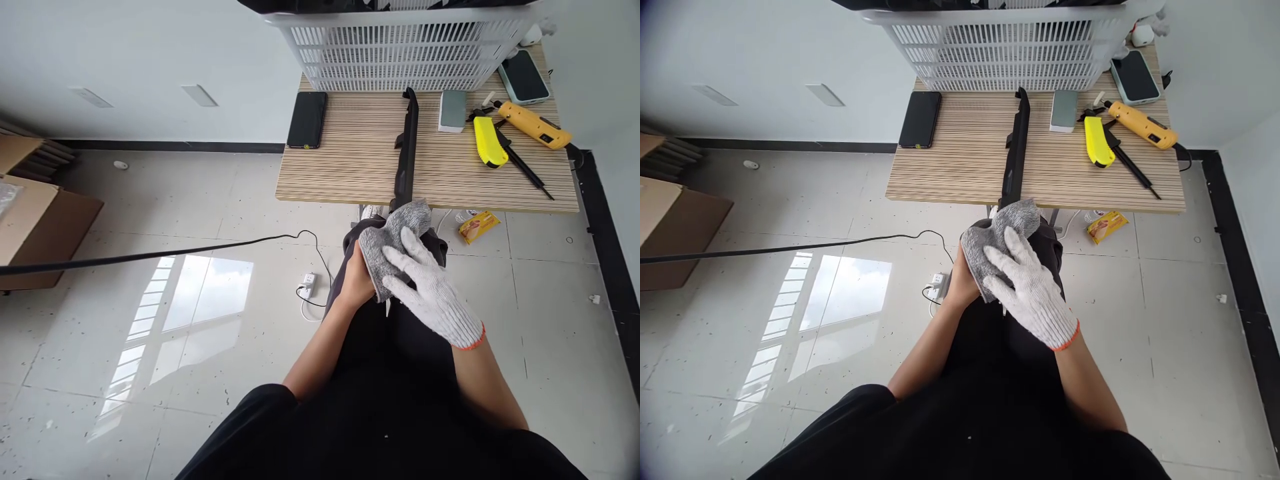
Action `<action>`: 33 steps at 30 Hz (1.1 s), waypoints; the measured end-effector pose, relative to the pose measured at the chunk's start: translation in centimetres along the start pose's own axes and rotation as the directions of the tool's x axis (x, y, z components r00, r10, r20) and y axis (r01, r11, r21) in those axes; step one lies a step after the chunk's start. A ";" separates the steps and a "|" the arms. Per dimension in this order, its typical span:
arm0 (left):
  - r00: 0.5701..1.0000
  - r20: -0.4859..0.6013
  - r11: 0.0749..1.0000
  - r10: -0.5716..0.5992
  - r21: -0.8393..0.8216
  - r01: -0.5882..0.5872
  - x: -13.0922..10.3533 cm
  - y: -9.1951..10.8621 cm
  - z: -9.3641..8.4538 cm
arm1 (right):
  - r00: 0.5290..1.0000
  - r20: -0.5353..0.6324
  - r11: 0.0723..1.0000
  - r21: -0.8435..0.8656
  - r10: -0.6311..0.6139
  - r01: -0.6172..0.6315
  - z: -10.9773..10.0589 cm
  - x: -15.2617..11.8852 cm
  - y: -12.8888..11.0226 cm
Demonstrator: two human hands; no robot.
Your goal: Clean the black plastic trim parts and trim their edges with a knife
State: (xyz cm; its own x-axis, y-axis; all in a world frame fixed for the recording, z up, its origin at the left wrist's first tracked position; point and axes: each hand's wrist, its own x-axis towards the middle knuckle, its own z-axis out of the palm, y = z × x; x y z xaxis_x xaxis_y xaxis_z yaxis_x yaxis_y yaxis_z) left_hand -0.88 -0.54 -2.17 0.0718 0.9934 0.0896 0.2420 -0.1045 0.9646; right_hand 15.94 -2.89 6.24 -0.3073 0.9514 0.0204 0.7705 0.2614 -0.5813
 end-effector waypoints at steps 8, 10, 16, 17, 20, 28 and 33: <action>0.997 0.059 0.985 -0.048 -0.162 0.057 -0.4 -1.3 0.4 | 0.976 0.010 0.976 -0.014 -0.219 0.219 0.6 0.2 1.7; 0.999 0.039 0.998 -0.014 -0.060 0.017 -0.1 -0.7 0.4 | 0.985 -0.021 0.984 -0.049 -0.170 0.169 1.0 0.8 2.1; 0.998 0.002 0.997 0.071 -0.011 -0.071 0.2 0.9 0.2 | 0.993 -0.070 0.993 -0.079 -0.092 0.086 1.4 2.0 1.4; 0.998 -0.010 0.998 0.057 -0.022 -0.057 0.1 0.8 0.2 | 0.993 -0.058 0.992 -0.075 -0.106 0.101 1.5 2.1 1.3; 0.998 0.021 0.998 -0.061 -0.010 0.061 -0.1 0.5 0.3 | 0.986 -0.149 0.997 -0.048 -0.072 0.066 1.6 2.4 1.9; 0.998 -0.059 0.996 -0.029 -0.081 0.024 -0.2 0.9 0.3 | 0.986 -0.118 0.993 0.002 -0.118 0.119 2.2 2.5 2.0; 0.984 0.044 0.973 -0.171 -0.150 0.175 -0.4 0.6 0.7 | 0.967 -0.256 1.000 0.019 -0.003 0.008 2.6 3.0 2.8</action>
State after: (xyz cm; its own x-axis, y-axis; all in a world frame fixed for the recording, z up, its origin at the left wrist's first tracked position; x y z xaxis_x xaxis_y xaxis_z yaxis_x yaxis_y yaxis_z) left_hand -0.14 -1.04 -1.80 0.0718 0.9936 -0.0874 0.1030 0.0798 0.9915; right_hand 15.72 0.29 2.56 -0.1562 0.9606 0.2300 0.7573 0.2660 -0.5964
